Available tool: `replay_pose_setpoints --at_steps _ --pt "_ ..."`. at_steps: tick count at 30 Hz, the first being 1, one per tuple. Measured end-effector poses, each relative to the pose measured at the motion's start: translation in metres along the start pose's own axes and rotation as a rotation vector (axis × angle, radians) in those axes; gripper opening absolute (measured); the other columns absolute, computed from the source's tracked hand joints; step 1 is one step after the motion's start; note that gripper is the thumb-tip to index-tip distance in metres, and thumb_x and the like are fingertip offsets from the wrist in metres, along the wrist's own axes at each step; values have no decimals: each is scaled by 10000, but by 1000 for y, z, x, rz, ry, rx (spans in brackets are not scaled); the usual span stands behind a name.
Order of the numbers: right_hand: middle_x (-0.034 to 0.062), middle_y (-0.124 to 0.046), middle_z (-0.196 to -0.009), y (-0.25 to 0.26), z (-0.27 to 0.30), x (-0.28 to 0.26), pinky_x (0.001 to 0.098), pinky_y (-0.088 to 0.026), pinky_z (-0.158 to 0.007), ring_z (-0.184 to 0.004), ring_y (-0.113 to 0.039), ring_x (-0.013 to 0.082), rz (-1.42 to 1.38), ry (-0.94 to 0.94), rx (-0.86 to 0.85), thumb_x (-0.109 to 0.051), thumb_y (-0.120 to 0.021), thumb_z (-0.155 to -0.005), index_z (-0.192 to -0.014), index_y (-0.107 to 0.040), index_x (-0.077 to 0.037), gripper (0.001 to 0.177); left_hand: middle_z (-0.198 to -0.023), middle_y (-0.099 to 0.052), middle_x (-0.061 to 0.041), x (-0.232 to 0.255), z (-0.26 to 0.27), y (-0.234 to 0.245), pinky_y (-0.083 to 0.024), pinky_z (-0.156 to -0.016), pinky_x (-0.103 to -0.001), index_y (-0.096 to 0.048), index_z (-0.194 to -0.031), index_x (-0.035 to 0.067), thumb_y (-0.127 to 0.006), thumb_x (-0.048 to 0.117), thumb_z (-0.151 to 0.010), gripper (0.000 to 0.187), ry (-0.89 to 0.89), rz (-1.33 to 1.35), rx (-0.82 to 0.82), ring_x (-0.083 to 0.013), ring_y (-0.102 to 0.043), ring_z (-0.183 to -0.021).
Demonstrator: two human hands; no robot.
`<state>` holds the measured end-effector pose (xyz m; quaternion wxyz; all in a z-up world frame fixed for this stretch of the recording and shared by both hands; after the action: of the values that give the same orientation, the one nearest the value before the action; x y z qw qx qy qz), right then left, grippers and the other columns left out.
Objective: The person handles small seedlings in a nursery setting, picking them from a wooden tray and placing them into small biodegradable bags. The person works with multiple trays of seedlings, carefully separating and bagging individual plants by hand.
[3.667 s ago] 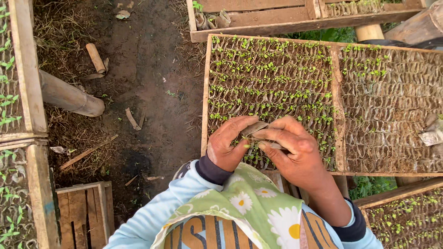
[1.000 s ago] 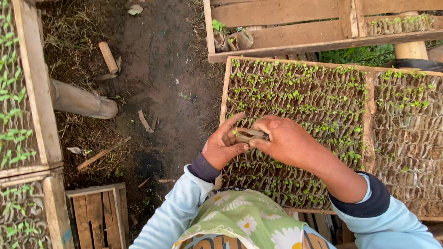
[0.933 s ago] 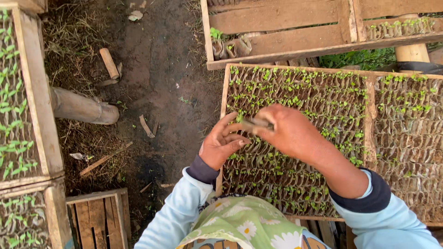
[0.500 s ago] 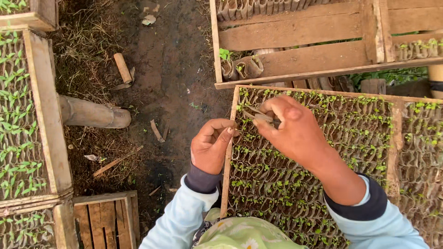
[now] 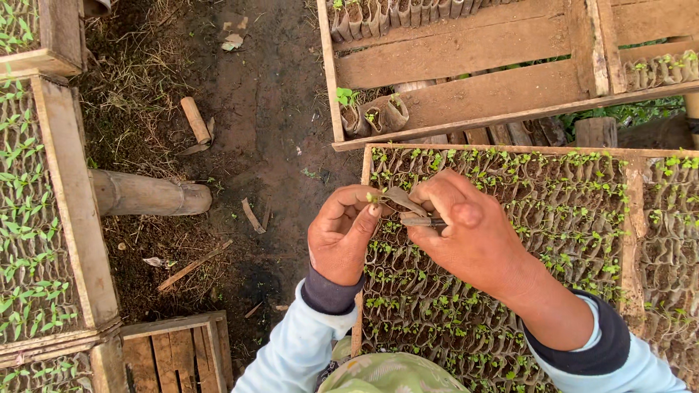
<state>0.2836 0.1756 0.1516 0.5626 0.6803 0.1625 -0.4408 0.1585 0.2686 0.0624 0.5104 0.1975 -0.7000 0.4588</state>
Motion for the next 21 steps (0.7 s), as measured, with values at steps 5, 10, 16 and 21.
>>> replay_pose_setpoints --at_steps 5,10,16,21 --pt "253 -643 -873 1 0 4 477 -632 -674 -805 -699 351 5 -27 17 2 -732 -791 -1008 -667 47 232 -952 -702 -264 12 -3 -5 -619 -775 -427 -677 -970 -79 -679 -4 -920 90 -24 -14 -3 -293 -741 -796" --pt "255 -647 -879 0 2 10 470 -639 -658 -811 -694 341 -34 -42 15 9 -738 -778 -1015 -669 54 251 -992 -690 -235 11 1 -8 -601 -779 -386 -665 -1017 -70 -665 -5 -920 117 -19 -39 -44 -294 -755 -833" --pt "237 -649 -853 4 0 8 448 -635 -649 -758 -702 327 10 -58 24 -20 -746 -787 -979 -677 50 216 -999 -681 -229 13 0 -12 -595 -775 -389 -657 -992 -66 -648 -13 -938 77 -37 -81 -51 -270 -734 -820" --pt "198 -632 -820 43 -32 53 405 -586 -590 -687 -656 297 207 -95 152 -96 -731 -875 -927 -668 25 146 -1043 -685 -236 7 -3 1 -607 -796 -408 -630 -1170 -59 -596 3 -952 229 5 -70 -55 -282 -729 -830"
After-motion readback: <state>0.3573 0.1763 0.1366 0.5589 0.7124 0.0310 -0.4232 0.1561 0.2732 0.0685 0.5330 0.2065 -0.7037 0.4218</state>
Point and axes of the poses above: each hand's wrist, its own z-axis away from the middle knuckle, its own y-axis out of the back of the hand, x = y × z, the point moved 9 cm from there along -z, towards the middle knuckle
